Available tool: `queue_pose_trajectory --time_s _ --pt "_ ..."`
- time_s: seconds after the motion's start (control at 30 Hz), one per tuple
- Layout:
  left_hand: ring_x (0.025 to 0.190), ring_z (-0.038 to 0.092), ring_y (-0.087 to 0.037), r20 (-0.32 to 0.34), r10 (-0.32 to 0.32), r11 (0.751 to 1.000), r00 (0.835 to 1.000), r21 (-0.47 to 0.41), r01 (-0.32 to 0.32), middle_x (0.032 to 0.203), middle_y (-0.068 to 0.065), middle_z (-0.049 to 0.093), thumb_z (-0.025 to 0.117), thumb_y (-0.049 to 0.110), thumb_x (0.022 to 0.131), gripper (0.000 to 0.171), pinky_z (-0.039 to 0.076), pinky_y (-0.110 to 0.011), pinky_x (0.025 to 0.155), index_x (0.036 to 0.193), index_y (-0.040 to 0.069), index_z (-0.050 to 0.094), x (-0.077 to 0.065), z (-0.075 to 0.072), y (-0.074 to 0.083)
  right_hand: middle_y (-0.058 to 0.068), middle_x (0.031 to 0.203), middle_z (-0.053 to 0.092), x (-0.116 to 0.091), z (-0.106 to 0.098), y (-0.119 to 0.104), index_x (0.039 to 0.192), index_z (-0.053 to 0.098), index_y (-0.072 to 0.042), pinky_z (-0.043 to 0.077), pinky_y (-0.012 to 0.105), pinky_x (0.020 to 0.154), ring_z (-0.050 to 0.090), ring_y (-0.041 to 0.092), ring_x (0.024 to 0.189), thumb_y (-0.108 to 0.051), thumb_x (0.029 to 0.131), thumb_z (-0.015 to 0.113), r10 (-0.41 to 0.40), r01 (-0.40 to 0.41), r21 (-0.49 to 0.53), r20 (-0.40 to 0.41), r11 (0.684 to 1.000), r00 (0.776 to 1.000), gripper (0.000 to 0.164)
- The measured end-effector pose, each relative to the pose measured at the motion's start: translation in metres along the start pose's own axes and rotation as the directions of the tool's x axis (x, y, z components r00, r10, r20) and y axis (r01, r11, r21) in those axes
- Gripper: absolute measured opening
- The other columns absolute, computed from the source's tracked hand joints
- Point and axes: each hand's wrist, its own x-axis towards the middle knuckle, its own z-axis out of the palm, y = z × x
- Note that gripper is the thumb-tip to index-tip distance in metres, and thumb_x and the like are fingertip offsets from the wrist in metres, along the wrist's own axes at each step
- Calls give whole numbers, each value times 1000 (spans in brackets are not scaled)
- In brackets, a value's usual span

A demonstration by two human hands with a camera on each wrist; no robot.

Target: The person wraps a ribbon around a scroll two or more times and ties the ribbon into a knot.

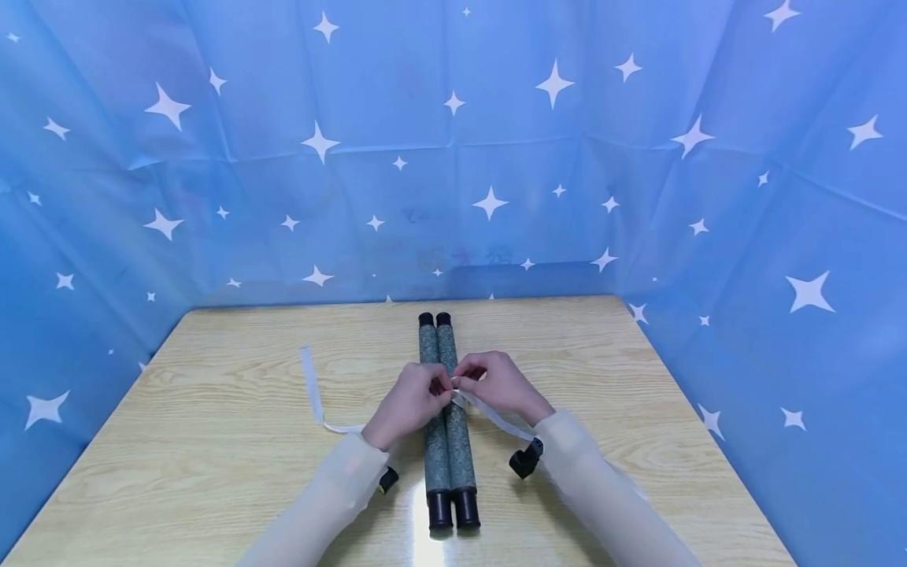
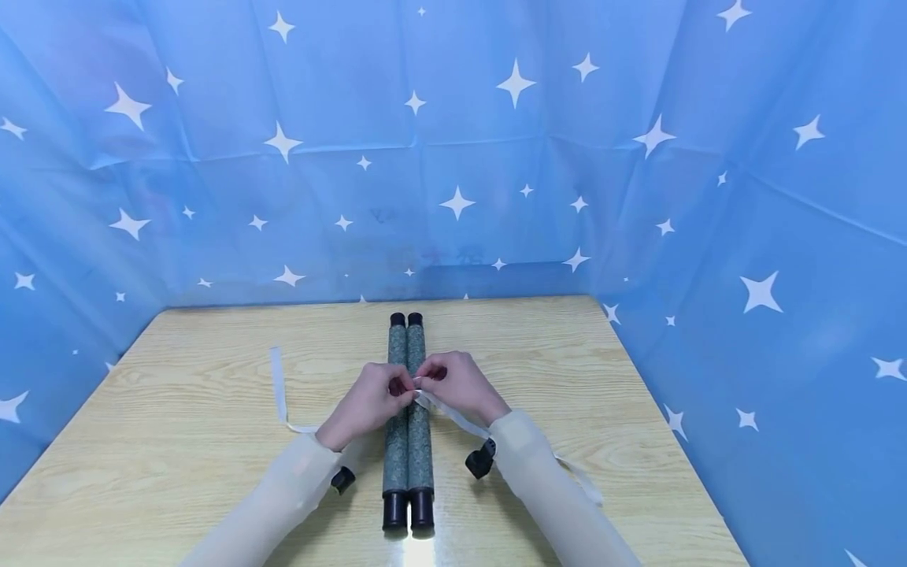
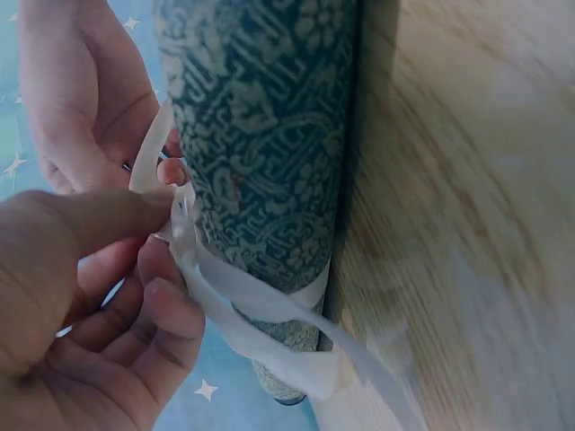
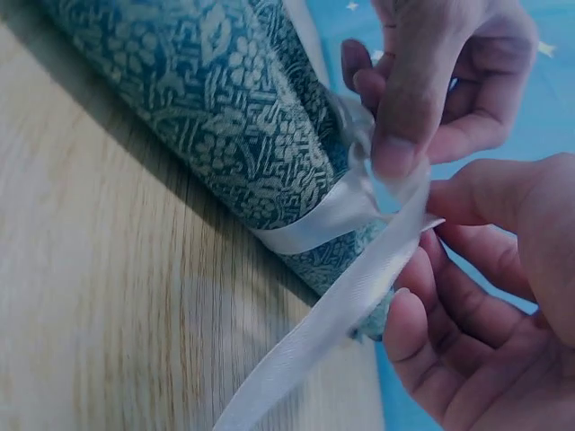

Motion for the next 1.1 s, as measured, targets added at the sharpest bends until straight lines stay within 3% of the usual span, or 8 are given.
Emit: queue_pose_trajectory --time_s 0.3,0.57,0.8,0.93,1.1 --pt "59 55 -7 -99 -78 996 992 30 82 70 5 60 71 5 85 16 47 -19 50 77 13 60 3 4 0 -8 83 68 -9 2 -7 92 75 -20 51 33 72 62 13 78 -21 93 69 -9 13 83 -47 996 999 6" --pt "60 51 -8 -105 -33 997 994 65 40 69 5 57 71 4 84 10 44 -21 52 84 10 64 4 10 -7 -5 89 71 -16 12 -12 98 76 -16 52 32 72 63 16 81 -15 91 69 33 -19 180 -72 983 997 10" --pt "60 52 -7 -94 -5 999 996 54 10 70 7 57 67 5 89 10 45 -20 51 83 13 64 4 11 -16 7 87 72 -19 16 -8 112 70 -8 51 31 60 64 34 77 -11 93 63 117 -101 257 -47 961 992 20" --pt "60 52 -7 -92 12 1000 996 26 -9 71 8 58 67 10 92 10 45 -21 51 84 15 64 3 10 -19 2 89 71 -17 16 -3 118 70 -12 51 32 63 63 28 79 -23 92 68 111 -101 208 -38 973 993 28" --pt "62 54 -7 -80 23 1000 997 -12 -24 71 8 59 68 11 92 10 48 -22 54 84 15 64 2 9 -22 -7 91 70 -14 15 4 104 76 -23 52 34 69 62 17 85 -35 89 72 126 -118 168 -39 979 991 19"
